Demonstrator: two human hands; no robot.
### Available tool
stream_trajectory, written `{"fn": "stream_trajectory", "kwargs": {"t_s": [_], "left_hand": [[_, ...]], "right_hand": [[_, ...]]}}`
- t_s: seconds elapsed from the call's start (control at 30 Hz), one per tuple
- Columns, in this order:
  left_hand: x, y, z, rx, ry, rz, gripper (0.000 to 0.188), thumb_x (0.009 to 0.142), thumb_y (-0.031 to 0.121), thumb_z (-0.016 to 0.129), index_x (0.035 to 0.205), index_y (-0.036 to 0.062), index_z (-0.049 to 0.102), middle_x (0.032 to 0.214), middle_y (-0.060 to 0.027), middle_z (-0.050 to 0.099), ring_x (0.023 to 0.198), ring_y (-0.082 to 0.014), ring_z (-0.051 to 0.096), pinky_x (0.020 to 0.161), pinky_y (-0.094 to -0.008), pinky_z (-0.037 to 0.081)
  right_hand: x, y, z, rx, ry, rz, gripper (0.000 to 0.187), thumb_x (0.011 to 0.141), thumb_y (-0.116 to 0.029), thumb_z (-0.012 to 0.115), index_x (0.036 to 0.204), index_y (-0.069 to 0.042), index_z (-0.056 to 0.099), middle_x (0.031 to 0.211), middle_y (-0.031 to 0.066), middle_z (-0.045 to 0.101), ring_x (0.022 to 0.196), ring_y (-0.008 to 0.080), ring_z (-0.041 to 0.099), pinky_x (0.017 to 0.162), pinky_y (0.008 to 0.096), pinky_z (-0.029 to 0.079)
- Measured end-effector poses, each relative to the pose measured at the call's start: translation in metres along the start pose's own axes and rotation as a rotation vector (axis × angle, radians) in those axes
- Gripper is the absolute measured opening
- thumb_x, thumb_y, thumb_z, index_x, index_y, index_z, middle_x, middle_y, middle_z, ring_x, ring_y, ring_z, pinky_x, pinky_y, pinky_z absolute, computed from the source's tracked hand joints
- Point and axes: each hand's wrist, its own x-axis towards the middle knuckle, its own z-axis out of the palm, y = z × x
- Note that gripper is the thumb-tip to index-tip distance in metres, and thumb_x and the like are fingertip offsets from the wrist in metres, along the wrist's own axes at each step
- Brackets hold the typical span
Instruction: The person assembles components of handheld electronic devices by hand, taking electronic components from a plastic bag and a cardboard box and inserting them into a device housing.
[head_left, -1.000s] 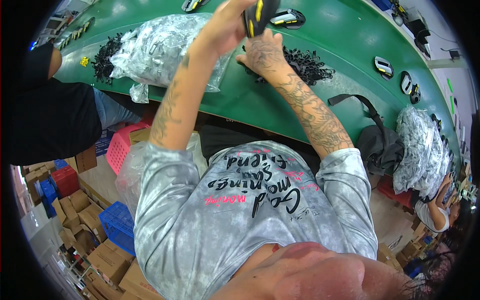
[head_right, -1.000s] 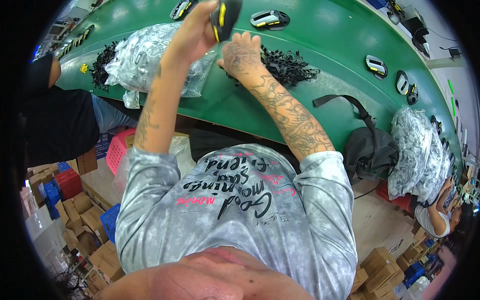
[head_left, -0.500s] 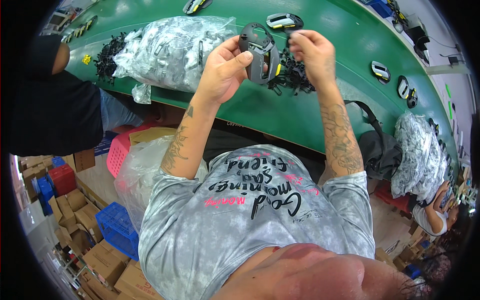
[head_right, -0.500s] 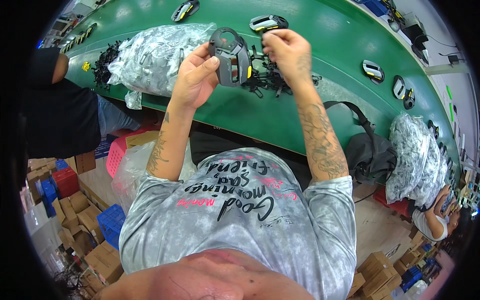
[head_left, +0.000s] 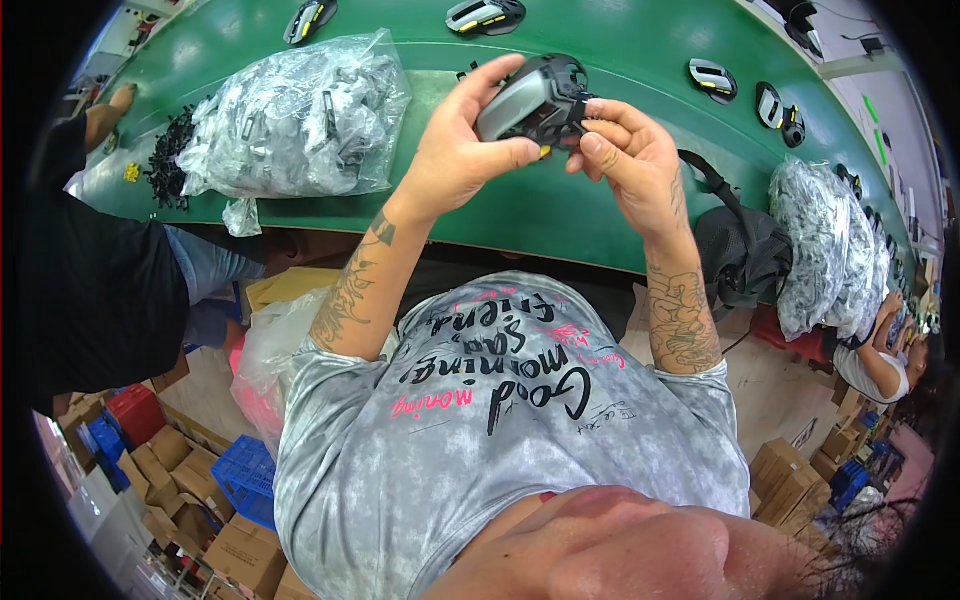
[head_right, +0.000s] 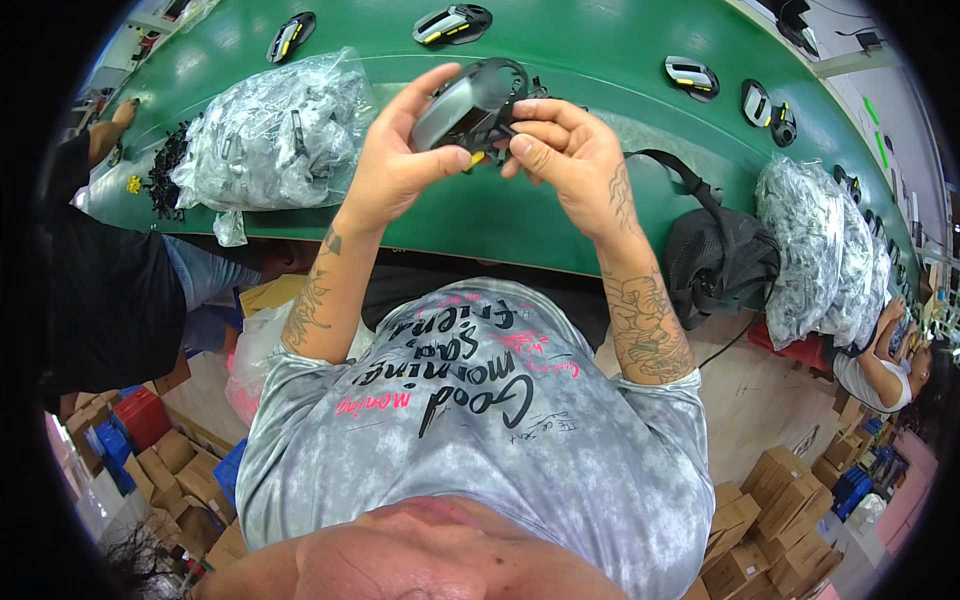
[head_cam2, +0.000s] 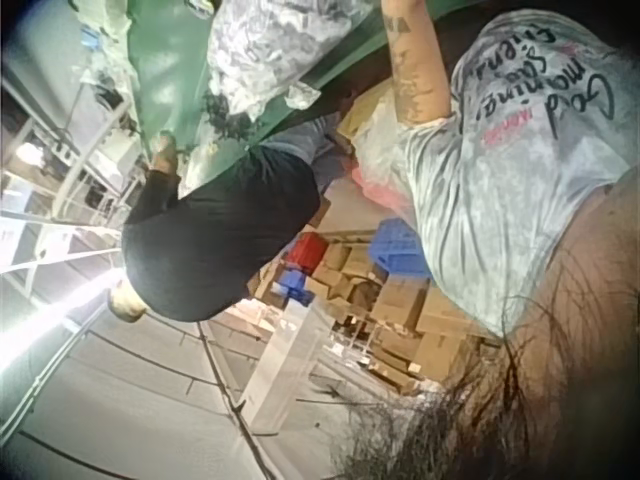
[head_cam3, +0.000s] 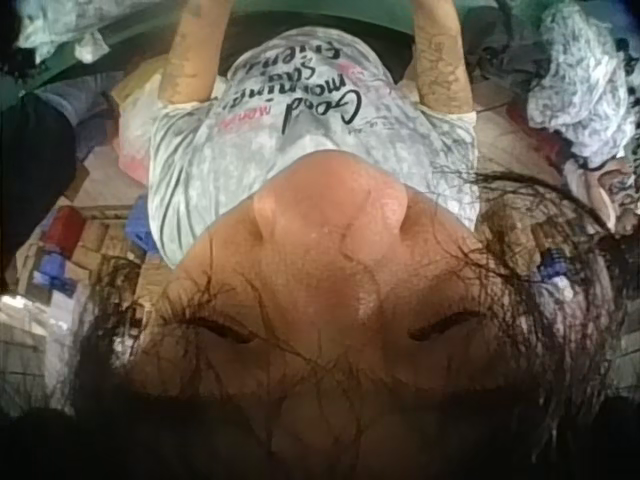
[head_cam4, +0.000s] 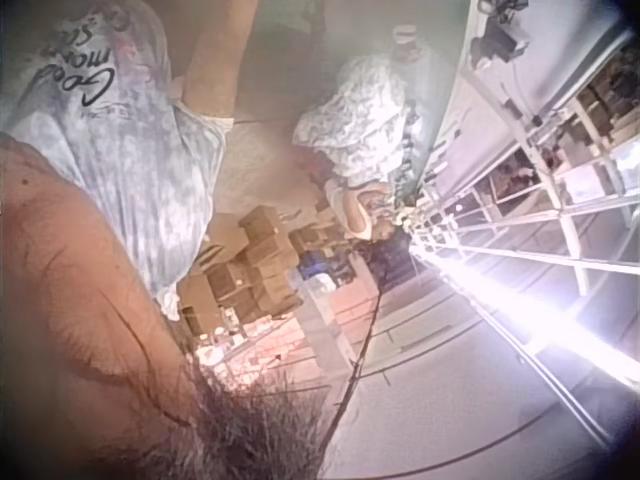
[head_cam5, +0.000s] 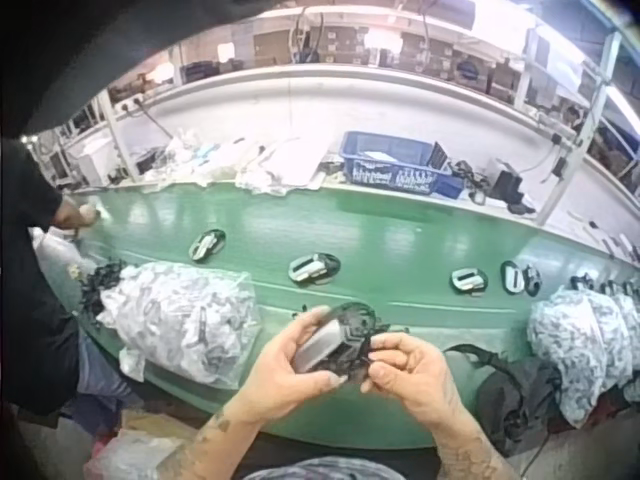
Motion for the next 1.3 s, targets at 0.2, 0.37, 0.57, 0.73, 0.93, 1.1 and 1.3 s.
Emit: {"fn": "stream_trajectory", "kwargs": {"t_s": [0.2,0.37,0.57,0.73,0.93,1.1,1.3], "left_hand": [[-0.005,-0.012,-0.001,-0.111,-0.041,0.075,0.073,0.085,-0.009,0.071,0.151,-0.0058,0.040,0.134,-0.0170,0.060,0.119,-0.0220,0.064,0.100,-0.0342,0.056],[-0.008,-0.014,0.000,-0.179,-0.037,0.024,0.074,0.086,-0.004,0.074,0.152,-0.0071,0.041,0.140,-0.0184,0.057,0.127,-0.0251,0.059,0.106,-0.0380,0.052],[-0.011,-0.012,-0.001,-0.102,-0.076,0.062,0.070,0.088,-0.003,0.072,0.151,-0.0090,0.041,0.142,-0.0197,0.057,0.129,-0.0247,0.058,0.107,-0.0372,0.051],[-0.014,-0.005,0.002,-0.075,-0.061,0.015,0.066,0.093,0.006,0.075,0.150,-0.0065,0.045,0.136,-0.0173,0.062,0.122,-0.0208,0.062,0.100,-0.0338,0.055],[-0.017,-0.008,0.010,0.035,0.015,0.087,0.053,0.095,0.001,0.069,0.145,-0.0077,0.051,0.128,-0.0160,0.065,0.111,-0.0194,0.067,0.095,-0.0338,0.061],[-0.019,0.003,0.018,0.048,-0.043,0.121,0.055,0.096,0.003,0.069,0.147,-0.0069,0.050,0.132,-0.0165,0.063,0.114,-0.0204,0.066,0.095,-0.0330,0.059],[-0.011,0.006,0.010,0.117,0.006,0.044,0.049,0.095,0.001,0.067,0.143,-0.0031,0.056,0.126,-0.0152,0.066,0.108,-0.0187,0.068,0.086,-0.0303,0.062]], "right_hand": [[-0.002,0.000,-0.013,-0.069,0.052,0.027,0.028,0.095,-0.013,0.075,0.117,0.003,0.068,0.096,0.0104,0.076,0.080,0.0091,0.063,0.069,0.0229,0.048],[-0.002,-0.007,-0.002,-0.010,0.092,0.011,0.020,0.094,-0.014,0.075,0.106,0.002,0.072,0.088,0.0046,0.073,0.077,0.0066,0.059,0.070,0.0214,0.047],[-0.001,-0.013,0.009,-0.373,0.195,-0.057,0.019,0.093,-0.017,0.077,0.098,0.000,0.074,0.085,-0.0005,0.069,0.077,0.0039,0.058,0.070,0.0208,0.046],[-0.003,-0.010,0.006,-0.584,0.188,-0.229,0.019,0.090,-0.018,0.078,0.095,-0.001,0.074,0.090,0.0048,0.067,0.080,0.0099,0.061,0.072,0.0251,0.048],[-0.004,-0.016,0.015,-0.973,0.196,-0.262,0.054,0.082,-0.036,0.085,0.119,-0.002,0.066,0.122,0.0145,0.061,0.108,0.0203,0.062,0.089,0.0350,0.051],[0.006,-0.003,0.016,-0.546,0.167,-0.286,0.085,0.080,-0.037,0.088,0.138,0.010,0.046,0.127,0.0205,0.059,0.120,0.0280,0.061,0.099,0.0399,0.052],[0.009,0.004,0.020,-0.554,0.214,-0.299,0.072,0.077,-0.024,0.092,0.131,0.007,0.056,0.114,0.0120,0.064,0.100,0.0159,0.065,0.086,0.0304,0.057]]}}
